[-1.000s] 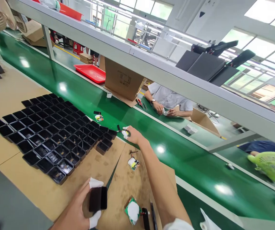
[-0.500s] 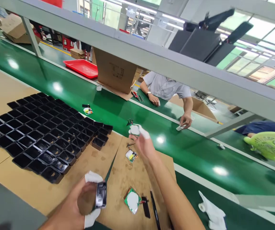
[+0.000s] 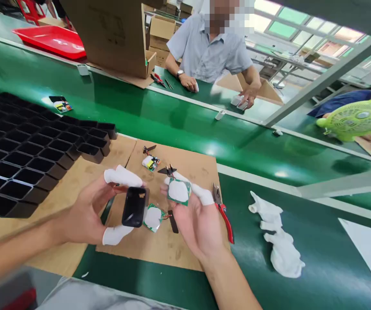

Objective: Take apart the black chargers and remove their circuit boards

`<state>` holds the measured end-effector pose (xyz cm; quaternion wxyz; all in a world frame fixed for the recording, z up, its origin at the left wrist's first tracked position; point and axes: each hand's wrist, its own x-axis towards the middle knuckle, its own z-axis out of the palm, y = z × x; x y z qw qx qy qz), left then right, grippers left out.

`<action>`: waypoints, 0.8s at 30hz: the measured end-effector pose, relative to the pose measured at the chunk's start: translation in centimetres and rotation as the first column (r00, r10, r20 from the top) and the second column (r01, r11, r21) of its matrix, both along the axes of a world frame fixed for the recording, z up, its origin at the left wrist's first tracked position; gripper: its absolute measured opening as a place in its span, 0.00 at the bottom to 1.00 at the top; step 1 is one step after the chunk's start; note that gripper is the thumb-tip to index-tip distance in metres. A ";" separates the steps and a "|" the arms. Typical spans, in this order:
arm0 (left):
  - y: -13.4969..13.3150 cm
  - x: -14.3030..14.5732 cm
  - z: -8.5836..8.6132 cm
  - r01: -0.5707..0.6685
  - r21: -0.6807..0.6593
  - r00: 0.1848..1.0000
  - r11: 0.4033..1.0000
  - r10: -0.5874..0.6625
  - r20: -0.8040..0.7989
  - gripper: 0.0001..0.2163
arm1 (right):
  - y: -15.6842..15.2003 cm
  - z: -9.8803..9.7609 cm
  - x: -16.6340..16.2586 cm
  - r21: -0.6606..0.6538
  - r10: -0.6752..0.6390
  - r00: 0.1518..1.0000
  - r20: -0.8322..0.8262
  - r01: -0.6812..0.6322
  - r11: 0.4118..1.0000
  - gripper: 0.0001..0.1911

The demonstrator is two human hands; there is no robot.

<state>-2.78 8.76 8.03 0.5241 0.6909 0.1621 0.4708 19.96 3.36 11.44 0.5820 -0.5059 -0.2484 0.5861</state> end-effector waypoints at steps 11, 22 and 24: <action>-0.2 0.3 -1.7 -0.010 -0.121 0.992 0.993 -0.006 -0.128 0.30 | -2.6 -0.1 0.3 -0.031 -0.073 0.996 0.056 0.075 0.997 0.32; -0.8 0.0 -1.0 0.092 -0.410 0.992 0.907 -0.119 -0.039 0.29 | -2.2 -0.2 1.4 -0.023 -0.192 0.960 0.204 0.200 0.979 0.33; -1.0 0.0 -0.8 0.097 -0.414 0.992 0.905 -0.124 -0.039 0.29 | -2.1 -0.2 1.1 -0.019 -0.184 0.959 0.214 0.193 0.981 0.34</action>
